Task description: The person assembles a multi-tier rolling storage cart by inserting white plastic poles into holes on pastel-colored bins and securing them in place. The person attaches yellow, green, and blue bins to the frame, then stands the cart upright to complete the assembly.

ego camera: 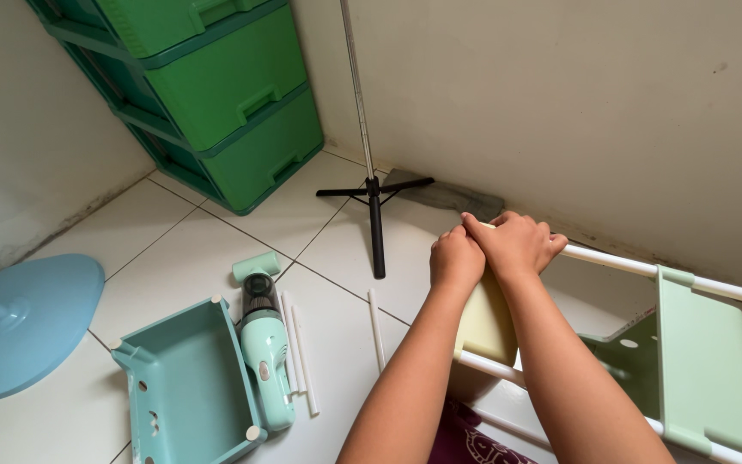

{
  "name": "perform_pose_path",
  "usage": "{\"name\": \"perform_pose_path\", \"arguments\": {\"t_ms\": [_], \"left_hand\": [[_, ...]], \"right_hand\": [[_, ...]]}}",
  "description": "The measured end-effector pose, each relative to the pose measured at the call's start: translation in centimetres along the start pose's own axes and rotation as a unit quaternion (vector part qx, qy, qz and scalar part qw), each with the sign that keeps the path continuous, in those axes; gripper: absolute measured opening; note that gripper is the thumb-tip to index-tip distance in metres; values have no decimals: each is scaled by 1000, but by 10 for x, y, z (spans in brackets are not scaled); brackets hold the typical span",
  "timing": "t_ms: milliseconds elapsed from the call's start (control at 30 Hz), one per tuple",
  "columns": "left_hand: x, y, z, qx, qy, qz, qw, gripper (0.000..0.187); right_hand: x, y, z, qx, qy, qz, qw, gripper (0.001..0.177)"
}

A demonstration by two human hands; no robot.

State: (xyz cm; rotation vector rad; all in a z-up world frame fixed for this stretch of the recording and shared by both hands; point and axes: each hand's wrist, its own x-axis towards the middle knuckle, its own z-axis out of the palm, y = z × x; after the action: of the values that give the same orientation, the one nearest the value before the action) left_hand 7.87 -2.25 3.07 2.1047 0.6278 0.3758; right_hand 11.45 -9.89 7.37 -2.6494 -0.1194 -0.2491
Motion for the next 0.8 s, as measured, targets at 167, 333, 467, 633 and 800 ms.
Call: {"name": "perform_pose_path", "arguments": {"t_ms": [167,333,467,633,800], "left_hand": [[3,-1,3,14,-13,-22,1000,37],[5,-3,6,18,-12,-25,999,36],[6,-2,6,21,-17,-28,999,36],[5,-2,5,6,-23,-41,999,35],[5,-2,4,6,-25,-41,999,36]], "right_hand": [[2,4,6,37,17,-20,999,52],[8,6,11,51,11,-25,998,51],[11,5,9,58,-3,-19,998,52],[9,1,3,69,-25,-10,997,52],[7,-1,0,77,-26,-10,997,49]]}}
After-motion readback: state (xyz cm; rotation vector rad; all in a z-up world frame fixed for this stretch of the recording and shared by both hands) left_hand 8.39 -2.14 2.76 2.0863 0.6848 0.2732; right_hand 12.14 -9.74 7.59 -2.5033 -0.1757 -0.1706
